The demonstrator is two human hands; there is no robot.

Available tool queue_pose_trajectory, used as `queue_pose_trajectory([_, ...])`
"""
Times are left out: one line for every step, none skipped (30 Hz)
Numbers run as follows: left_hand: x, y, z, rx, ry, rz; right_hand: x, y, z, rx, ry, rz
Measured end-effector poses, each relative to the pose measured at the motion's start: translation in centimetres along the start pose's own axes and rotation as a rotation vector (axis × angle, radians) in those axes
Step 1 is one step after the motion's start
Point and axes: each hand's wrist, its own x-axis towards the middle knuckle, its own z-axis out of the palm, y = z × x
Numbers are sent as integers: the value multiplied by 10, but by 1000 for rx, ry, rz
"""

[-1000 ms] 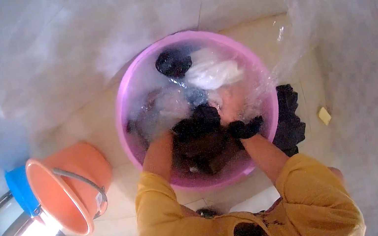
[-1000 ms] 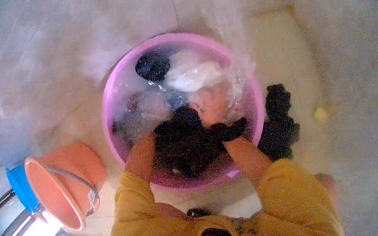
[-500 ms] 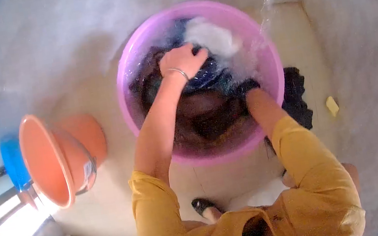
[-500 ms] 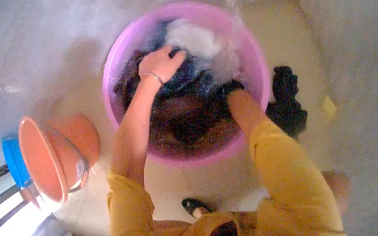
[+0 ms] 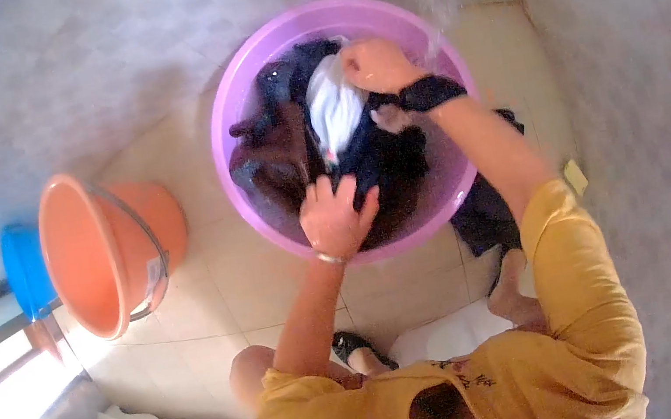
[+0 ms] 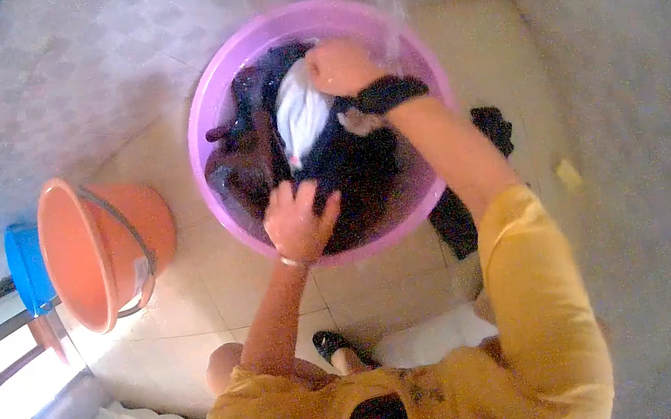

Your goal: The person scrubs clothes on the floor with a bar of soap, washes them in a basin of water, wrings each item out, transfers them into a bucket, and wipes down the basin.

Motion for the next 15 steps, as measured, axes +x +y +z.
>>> queue_pose_trajectory([-4,-3,2,2,-1,-9,-2,-1,10,53,214,37])
queue_pose_trajectory([-10,-4,4,-102,26,-90,-6,-2,22,109,418,80])
queue_pose_trajectory([-12,-6,9,-205,53,-172,-11,-4,32,114,401,79])
queue_pose_trajectory([-13,-11,15,-208,44,-189,-18,-9,40,44,462,128])
queue_pose_trajectory([-10,-24,23,-345,36,-298,-22,-14,46,-26,529,171])
queue_pose_trajectory([-3,-37,30,-481,30,-400,-30,-24,40,27,440,147])
queue_pose_trajectory([4,-47,34,-534,-84,-548,-42,-36,37,24,391,158])
queue_pose_trajectory([16,-51,35,-677,-56,-637,-54,-46,35,20,341,169])
queue_pose_trajectory([23,-63,50,-759,25,-689,-63,-51,37,4,341,172])
queue_pose_trajectory([25,-82,72,-833,115,-734,-67,-54,47,-7,349,169])
queue_pose_trajectory([28,-91,81,-833,113,-735,-71,-60,43,-2,343,189])
queue_pose_trajectory([33,-100,90,-813,122,-728,-72,-63,43,-3,342,187])
queue_pose_trajectory([35,-106,98,-795,126,-725,-75,-66,46,13,341,231])
queue_pose_trajectory([39,-111,108,-797,126,-730,-75,-67,49,27,340,272])
queue_pose_trajectory([41,-115,117,-640,152,-648,-75,-65,54,100,334,319])
